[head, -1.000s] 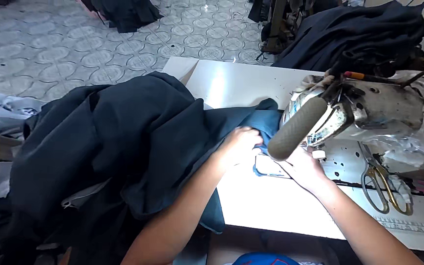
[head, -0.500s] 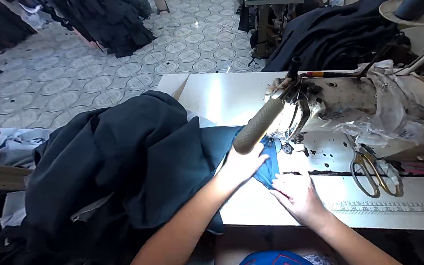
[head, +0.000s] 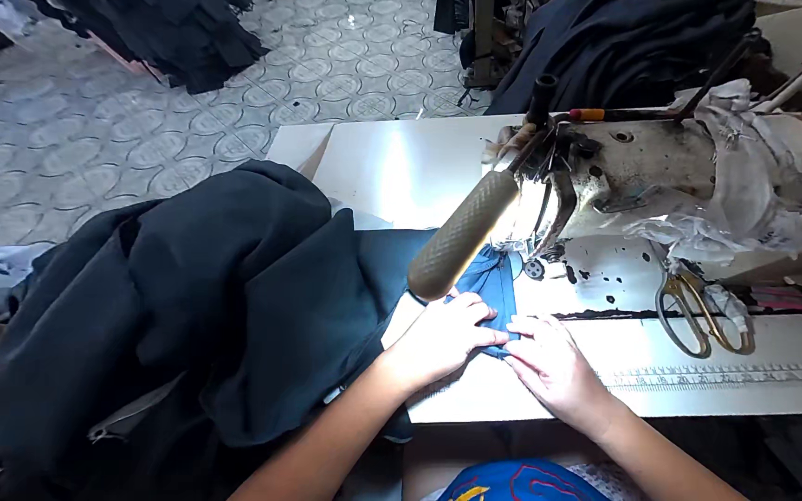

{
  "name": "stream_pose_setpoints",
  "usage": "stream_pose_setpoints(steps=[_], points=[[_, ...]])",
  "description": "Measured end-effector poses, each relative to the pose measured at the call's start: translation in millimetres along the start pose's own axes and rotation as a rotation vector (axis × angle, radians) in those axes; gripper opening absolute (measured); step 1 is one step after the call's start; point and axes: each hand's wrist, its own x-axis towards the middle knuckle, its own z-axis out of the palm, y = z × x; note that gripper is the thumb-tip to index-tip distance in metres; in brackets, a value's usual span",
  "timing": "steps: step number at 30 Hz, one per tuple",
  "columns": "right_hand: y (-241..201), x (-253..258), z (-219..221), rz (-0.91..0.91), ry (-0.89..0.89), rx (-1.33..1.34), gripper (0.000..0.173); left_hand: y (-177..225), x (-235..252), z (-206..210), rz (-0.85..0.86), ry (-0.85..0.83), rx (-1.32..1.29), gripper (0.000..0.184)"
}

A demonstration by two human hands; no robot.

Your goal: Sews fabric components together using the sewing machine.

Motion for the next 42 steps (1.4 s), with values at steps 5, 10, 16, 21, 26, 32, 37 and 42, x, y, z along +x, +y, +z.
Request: stream_pose_setpoints(steps=[5, 10, 16, 21, 26, 32, 37, 42], points=[[1.6, 3.2, -2.9, -0.056, -0.074, -0.088, 0.022, 6.2, 0.3, -1.1, -0.083, 0.037, -0.055, 0.035], [4.9, 15.4, -11.0, -0.062, -0.157, -0.155, 0.023, 5.3, 5.8, 2.1, -0.128, 0.047, -0.012, 0.037], [14.2, 50.9, -17.5, -0.112, -0.272, -0.232, 0.023, -11.1, 23.8, -10.1, -0.262, -0.099, -0.105, 0.043], [27.6, 77.6, -18.7, -0.040, -0.312, -0.197, 0.023, -26.8, 41.4, -15.0, -0.344, -0.158, -0.119, 0.041], [37.2, 80.5, -10.2, 0.068, -0.243, -0.129, 0.022, -36.9, 56.7, -8.8, -0.452, -0.007, -0.143, 0.027], [51.2, 73.9, -0.7, -0.063, -0.130, -0.133, 0.019, -61.9, 100.1, -3.0, -0.684, -0.116, -0.048, 0.045], [48.3, 74.9, 0.1, -0.051, -0.118, -0.162, 0.021, -61.0, 104.1, -17.7, -0.760, -0.051, -0.156, 0.030], [47.4, 77.7, 1.3, -0.036, -0.146, -0.158, 0.025, -77.1, 103.2, -34.5, -0.889, 0.139, -0.474, 0.035]])
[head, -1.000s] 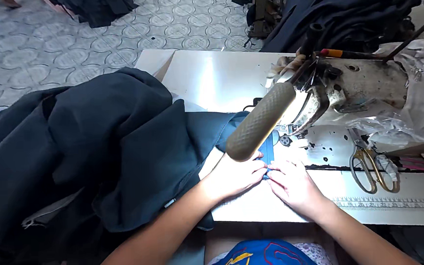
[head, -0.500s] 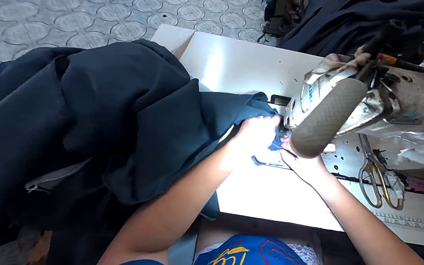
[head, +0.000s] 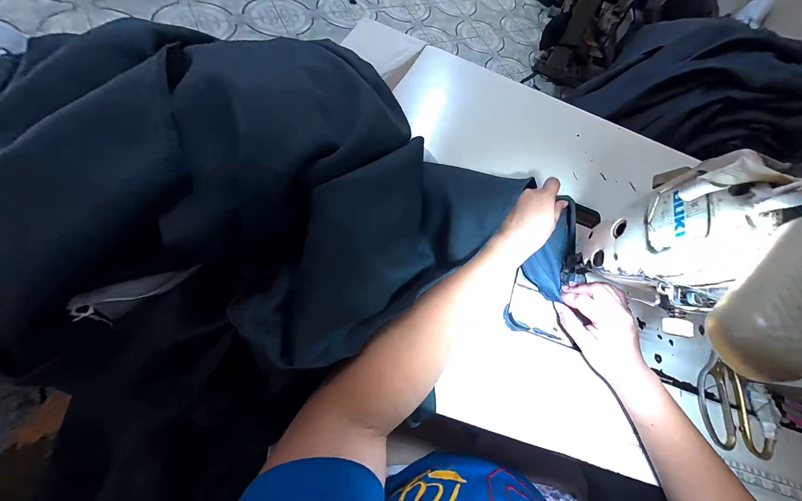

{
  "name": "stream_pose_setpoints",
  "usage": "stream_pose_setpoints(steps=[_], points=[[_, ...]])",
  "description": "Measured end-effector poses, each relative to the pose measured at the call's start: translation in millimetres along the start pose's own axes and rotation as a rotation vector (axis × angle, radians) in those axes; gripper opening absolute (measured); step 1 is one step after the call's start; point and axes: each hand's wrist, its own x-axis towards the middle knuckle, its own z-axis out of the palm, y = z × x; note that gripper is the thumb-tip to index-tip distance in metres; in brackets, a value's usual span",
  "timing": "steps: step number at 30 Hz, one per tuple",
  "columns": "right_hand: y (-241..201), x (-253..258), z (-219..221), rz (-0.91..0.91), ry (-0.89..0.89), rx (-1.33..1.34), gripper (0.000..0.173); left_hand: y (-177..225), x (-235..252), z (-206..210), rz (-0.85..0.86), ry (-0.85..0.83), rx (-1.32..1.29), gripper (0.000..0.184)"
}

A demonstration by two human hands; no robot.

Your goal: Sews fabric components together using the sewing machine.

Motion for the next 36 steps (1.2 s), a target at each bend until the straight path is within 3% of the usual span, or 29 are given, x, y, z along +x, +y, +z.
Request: stream_pose_setpoints(steps=[3, 5, 8, 9, 11, 13, 16, 21, 27, 33, 36], points=[[-1.1, 0.4, -2.0, 0.010, -0.003, 0.024, 0.023, -10.6, -3.8, -5.8, 0.284, 0.004, -0.040, 0.037], [-1.3, 2.1, -3.8, 0.073, 0.007, 0.121, 0.020, -9.6, -24.5, -26.4, 0.443, -0.172, 0.053, 0.022], [-2.6, 8.3, -9.1, 0.205, 0.015, 0.394, 0.017, -4.5, -60.4, -60.6, 0.382, -0.658, 0.103, 0.015], [-4.5, 10.1, -11.4, 0.245, 0.008, 0.444, 0.015, -3.9, -67.6, -61.3, 0.325, -0.683, 0.158, 0.016], [-6.6, 11.5, -15.2, 0.307, -0.025, 0.462, 0.016, -7.9, -69.7, -39.8, 0.265, -0.503, 0.348, 0.022], [-6.6, 8.6, -16.2, 0.332, -0.040, 0.414, 0.017, -4.9, -59.7, -13.4, 0.250, -0.363, 0.361, 0.033], [-12.1, 10.1, -17.0, 0.321, -0.065, 0.325, 0.019, 2.8, -55.4, -1.5, 0.398, -0.230, 0.315, 0.033], [-0.6, 1.8, -5.7, 0.168, -0.041, 0.242, 0.018, -16.5, -50.8, 11.3, 0.629, 0.115, 0.246, 0.031], [-12.9, 5.6, -19.6, 0.149, -0.136, 0.140, 0.017, -12.9, -65.6, -24.4, 0.465, -0.308, 0.398, 0.015], [-8.1, 9.0, -24.3, 0.122, -0.297, 0.095, 0.023, -27.5, -52.9, -3.9, 0.546, -0.180, 0.471, 0.035], [-10.7, 10.9, -29.8, 0.123, -0.380, 0.100, 0.025, -31.3, -47.6, 8.6, 0.663, -0.053, 0.489, 0.035]])
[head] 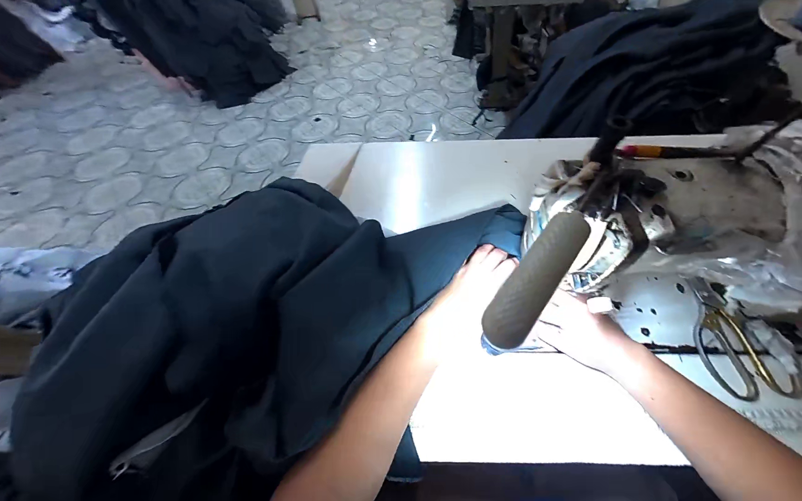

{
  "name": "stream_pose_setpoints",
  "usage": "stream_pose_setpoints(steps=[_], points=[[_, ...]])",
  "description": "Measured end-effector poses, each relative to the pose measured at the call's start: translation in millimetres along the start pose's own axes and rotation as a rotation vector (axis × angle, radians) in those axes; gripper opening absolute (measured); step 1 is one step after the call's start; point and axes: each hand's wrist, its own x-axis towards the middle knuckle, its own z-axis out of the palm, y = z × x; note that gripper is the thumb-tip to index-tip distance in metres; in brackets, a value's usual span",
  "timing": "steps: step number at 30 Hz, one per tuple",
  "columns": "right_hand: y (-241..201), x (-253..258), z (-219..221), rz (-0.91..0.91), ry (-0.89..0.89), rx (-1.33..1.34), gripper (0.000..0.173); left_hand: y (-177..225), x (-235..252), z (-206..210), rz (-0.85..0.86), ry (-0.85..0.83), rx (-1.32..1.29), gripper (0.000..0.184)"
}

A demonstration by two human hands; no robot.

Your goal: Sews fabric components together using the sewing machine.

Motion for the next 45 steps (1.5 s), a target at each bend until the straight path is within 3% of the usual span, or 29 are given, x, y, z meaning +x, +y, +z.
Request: stream_pose_setpoints(steps=[4, 7, 9, 12, 14, 17, 20, 21, 23, 25, 29, 38, 45], points=[[3.1, -0.4, 2.3, -0.074, 0.054, -0.016, 0.024, -7.4, 0.2, -6.6, -0.055, -0.155, 0.044, 0.020], [4.3, -1.4, 5.0, -0.073, 0.100, 0.022, 0.024, 6.5, -6.0, -33.4, -0.154, -0.411, 0.069, 0.026], [5.5, -4.3, 10.7, -0.095, 0.185, 0.046, 0.026, 16.3, -21.5, -40.7, -0.008, -0.322, 0.043, 0.035], [-1.2, -14.9, 25.0, -0.305, 0.446, 0.041, 0.021, 35.0, -29.0, -28.8, 0.409, 0.038, -0.112, 0.035], [-12.2, -27.6, 37.3, -0.390, 0.539, 0.026, 0.023, 41.9, -24.4, -23.0, 0.505, 0.065, -0.211, 0.033], [-26.9, -49.8, 58.2, -0.299, 0.563, -0.029, 0.026, 33.4, -22.8, -18.3, 0.282, 0.019, -0.097, 0.039], [-29.9, -64.6, 67.4, -0.166, 0.549, -0.071, 0.026, 28.9, -14.0, -21.0, -0.106, -0.308, 0.099, 0.035], [-30.6, -66.4, 67.2, -0.143, 0.542, -0.064, 0.026, 33.0, -12.6, -20.8, -0.132, -0.341, 0.122, 0.029], [-31.7, -67.4, 65.2, -0.126, 0.543, -0.075, 0.026, 33.7, -20.7, -9.6, 0.067, -0.166, 0.103, 0.020], [-31.1, -69.0, 62.8, -0.122, 0.538, -0.090, 0.026, 35.9, -25.3, -7.3, 0.203, -0.148, 0.038, 0.028], [-30.8, -72.5, 61.7, -0.119, 0.520, -0.098, 0.026, 44.0, -25.0, -23.2, 0.112, -0.356, 0.018, 0.023], [-28.9, -67.5, 59.4, -0.163, 0.555, -0.107, 0.024, 47.0, -33.2, -9.7, 0.136, -0.136, 0.025, 0.033], [-24.1, -46.0, 33.9, -0.119, 0.363, -0.018, 0.018, 46.3, -24.9, -16.1, 0.030, -0.214, 0.023, 0.032]])
